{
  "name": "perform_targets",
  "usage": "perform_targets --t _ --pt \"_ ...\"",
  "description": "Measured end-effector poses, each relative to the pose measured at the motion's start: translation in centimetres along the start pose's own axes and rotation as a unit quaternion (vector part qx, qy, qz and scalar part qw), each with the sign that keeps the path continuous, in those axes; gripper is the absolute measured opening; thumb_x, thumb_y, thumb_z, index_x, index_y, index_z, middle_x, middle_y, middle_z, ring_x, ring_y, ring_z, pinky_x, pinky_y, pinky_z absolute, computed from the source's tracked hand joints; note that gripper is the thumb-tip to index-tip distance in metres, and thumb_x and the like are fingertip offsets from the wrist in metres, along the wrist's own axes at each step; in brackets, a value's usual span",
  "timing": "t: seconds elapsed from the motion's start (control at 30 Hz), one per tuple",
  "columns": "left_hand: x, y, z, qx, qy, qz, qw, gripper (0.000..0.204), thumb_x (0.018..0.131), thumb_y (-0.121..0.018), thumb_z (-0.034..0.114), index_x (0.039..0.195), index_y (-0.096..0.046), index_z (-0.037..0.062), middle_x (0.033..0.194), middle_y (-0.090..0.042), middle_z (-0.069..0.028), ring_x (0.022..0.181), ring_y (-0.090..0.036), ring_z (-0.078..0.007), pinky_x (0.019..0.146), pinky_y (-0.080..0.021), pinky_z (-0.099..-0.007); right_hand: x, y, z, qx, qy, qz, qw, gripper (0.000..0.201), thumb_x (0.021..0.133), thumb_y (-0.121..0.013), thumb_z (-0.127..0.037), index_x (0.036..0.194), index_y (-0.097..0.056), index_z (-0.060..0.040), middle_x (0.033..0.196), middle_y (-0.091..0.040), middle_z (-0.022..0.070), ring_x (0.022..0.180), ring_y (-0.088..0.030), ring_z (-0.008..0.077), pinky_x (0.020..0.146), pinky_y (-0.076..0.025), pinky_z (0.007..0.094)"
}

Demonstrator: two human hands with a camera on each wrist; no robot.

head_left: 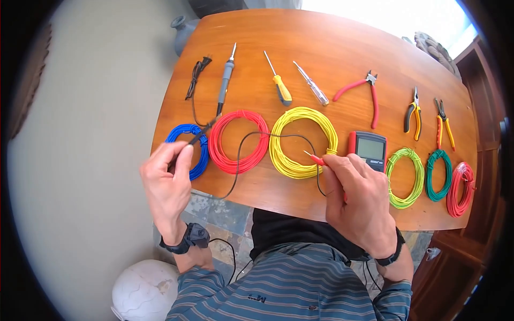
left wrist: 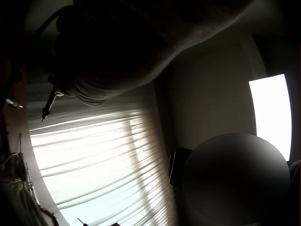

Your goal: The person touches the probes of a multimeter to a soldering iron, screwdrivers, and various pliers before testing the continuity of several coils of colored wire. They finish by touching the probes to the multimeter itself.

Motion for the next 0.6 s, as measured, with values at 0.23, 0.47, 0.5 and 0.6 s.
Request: perform_targets --t 0.23,0.47,0.5,0.6 --pt "-1.6 -1.4 -4.2 0.003 0.04 -0.056 0.998 0.01 0.097 -0.077 0.005 0.099 -0.075 -0.0052 0.079 -0.069 -0.0075 0.066 -0.057 -0.0112 0.061 -0.046 -0.0285 4.2 -4.0 -3.7 0.014 0.079 -0.073 0.994 0.021 0.091 -0.066 0.004 0.111 -0.064 0.0037 0.088 -0.063 0.0186 0.079 -0.065 0.039 0.065 -0.049 0.0463" --pt "0.7 -4.5 -3.4 -0.038 0.009 -0.043 0.998 0.011 0.097 -0.075 0.005 0.1 -0.076 -0.0048 0.084 -0.073 -0.0135 0.069 -0.066 -0.0198 0.065 -0.051 -0.0327 7.2 -10.7 0.1 -0.051 -0.001 -0.165 0.985 0.01 0.089 -0.064 -0.002 0.097 -0.064 0.0045 0.088 -0.067 0.0253 0.085 -0.067 0.0447 0.076 -0.052 0.0521" --pt "1.0 -4.9 -3.4 -0.033 -0.005 -0.045 0.998 0.011 0.097 -0.075 0.006 0.1 -0.076 -0.0049 0.085 -0.074 -0.0145 0.07 -0.067 -0.0219 0.066 -0.051 -0.0335 7.2 -11.1 0.2 -0.054 0.0 -0.167 0.985 0.01 0.089 -0.064 -0.002 0.097 -0.064 0.0045 0.088 -0.067 0.0253 0.085 -0.067 0.0447 0.076 -0.052 0.0521" --pt "1.5 -5.7 -3.4 -0.031 -0.032 -0.045 0.998 0.011 0.098 -0.075 0.006 0.099 -0.076 -0.0052 0.087 -0.075 -0.0166 0.073 -0.069 -0.0277 0.068 -0.053 -0.0365 6.9 -11.4 0.7 -0.082 0.001 -0.159 0.984 0.008 0.089 -0.064 -0.003 0.093 -0.064 0.0044 0.087 -0.067 0.0257 0.084 -0.067 0.0447 0.076 -0.052 0.053"
Point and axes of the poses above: each hand's wrist, its own x-axis towards the middle knuckle, its own y-axis out of the back of the hand, z = x × y, the point moved 9 cm from there along x, towards the middle knuckle
